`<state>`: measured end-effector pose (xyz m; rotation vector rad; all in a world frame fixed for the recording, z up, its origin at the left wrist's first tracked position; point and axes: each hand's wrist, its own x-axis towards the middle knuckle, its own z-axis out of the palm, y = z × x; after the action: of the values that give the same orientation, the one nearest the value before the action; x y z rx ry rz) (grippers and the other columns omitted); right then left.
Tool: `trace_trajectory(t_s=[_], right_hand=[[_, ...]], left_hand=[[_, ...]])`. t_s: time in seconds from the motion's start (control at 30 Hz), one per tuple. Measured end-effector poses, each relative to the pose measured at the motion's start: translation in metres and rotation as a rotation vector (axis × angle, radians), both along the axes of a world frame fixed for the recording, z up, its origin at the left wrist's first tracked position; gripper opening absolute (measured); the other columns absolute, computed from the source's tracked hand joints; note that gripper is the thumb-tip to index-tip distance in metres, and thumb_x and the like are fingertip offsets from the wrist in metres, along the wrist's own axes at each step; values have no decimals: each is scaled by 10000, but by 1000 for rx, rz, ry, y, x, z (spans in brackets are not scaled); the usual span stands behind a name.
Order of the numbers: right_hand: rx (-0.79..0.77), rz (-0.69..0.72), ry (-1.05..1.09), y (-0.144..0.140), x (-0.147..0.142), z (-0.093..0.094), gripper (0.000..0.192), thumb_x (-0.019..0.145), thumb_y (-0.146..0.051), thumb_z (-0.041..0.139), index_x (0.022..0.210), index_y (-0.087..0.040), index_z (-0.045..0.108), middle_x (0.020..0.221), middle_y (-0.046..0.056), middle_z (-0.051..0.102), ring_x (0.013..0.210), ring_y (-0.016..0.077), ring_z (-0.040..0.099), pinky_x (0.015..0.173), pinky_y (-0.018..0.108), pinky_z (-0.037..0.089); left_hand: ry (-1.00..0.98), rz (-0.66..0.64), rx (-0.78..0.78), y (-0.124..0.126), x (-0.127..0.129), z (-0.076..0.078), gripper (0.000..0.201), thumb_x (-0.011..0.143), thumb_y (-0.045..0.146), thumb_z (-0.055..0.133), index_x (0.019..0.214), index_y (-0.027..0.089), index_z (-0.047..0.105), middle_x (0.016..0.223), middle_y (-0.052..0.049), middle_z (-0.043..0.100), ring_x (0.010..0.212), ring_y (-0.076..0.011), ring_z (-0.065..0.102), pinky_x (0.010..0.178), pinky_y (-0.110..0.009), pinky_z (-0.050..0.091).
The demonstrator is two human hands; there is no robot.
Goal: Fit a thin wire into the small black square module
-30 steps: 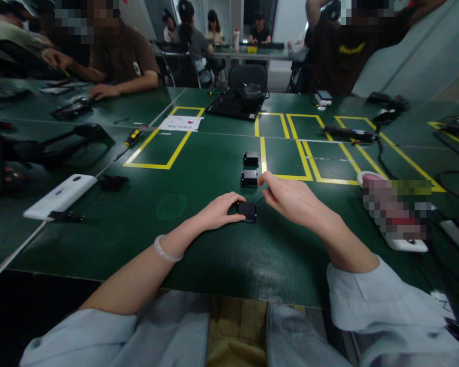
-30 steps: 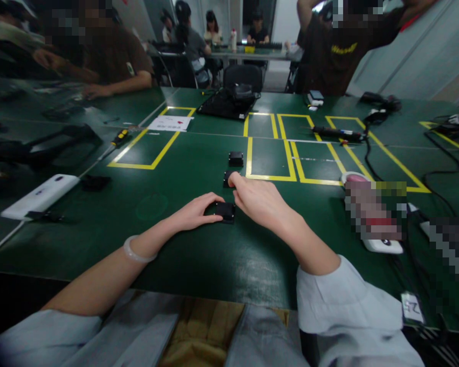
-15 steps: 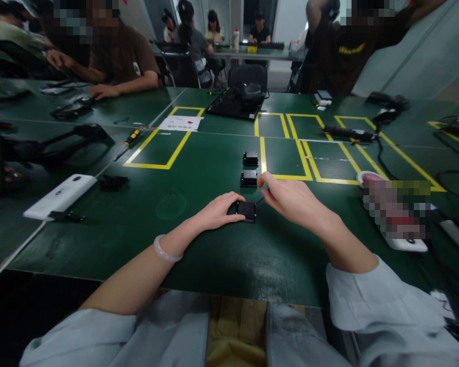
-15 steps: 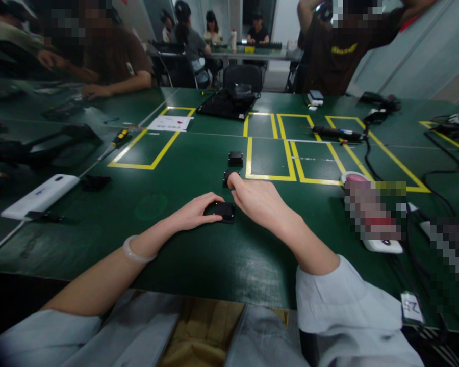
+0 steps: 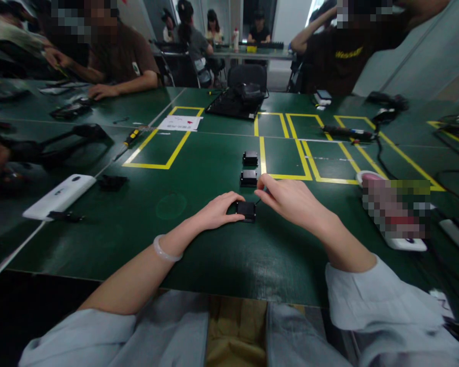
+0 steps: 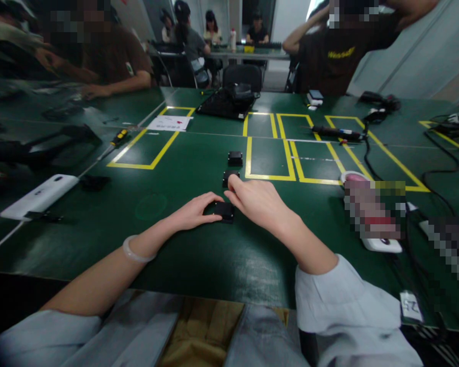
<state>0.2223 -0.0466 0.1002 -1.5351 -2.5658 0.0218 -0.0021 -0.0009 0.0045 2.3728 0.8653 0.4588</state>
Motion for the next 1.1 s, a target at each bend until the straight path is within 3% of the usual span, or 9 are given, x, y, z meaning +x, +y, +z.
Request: trace_trajectory(t_s=[0.2,0.6,0.77,0.93,1.1], right_hand=[[24,-33,-65,3,0,-3,271,987,-340,322,1065,-187,532,755,42,681,623,174,595,533,266,221],[21,2,23,1,0,-3,230,949,-258,353,1112,-190,501,814,34,688,646,159,589,540,264,238],[6,-1,37,1,0,-2,221,949,-259,356,1101,-193,503,832,36,691,659,158,592,548,263,245],[5,-14,-11,1,-1,-1,290,987,-376,315,1064,-193,526,779,42,689,656,171,604,551,269,240],[21,-38,-53,0,-2,-1,320,995,-404,310,1045,-192,544,774,48,698,664,179,621,550,272,240]], left_hand=[[2,-9,9,0,0,-1,390,874,464,614,1157,203,549,1109,-65,605,1036,-239,578,886,-345,449],[45,23,104,1,0,-2,393,856,490,634,1121,206,576,1082,-63,627,1029,-250,561,926,-386,414],[38,18,121,2,1,-2,367,853,479,641,1095,209,584,1090,-46,636,1055,-244,556,1054,-446,325],[49,31,73,0,1,0,385,855,486,629,1123,213,578,1098,-57,634,1033,-248,569,922,-384,420],[46,29,74,0,0,-1,386,858,476,633,1139,219,570,1105,-50,633,1023,-239,572,883,-358,428]])
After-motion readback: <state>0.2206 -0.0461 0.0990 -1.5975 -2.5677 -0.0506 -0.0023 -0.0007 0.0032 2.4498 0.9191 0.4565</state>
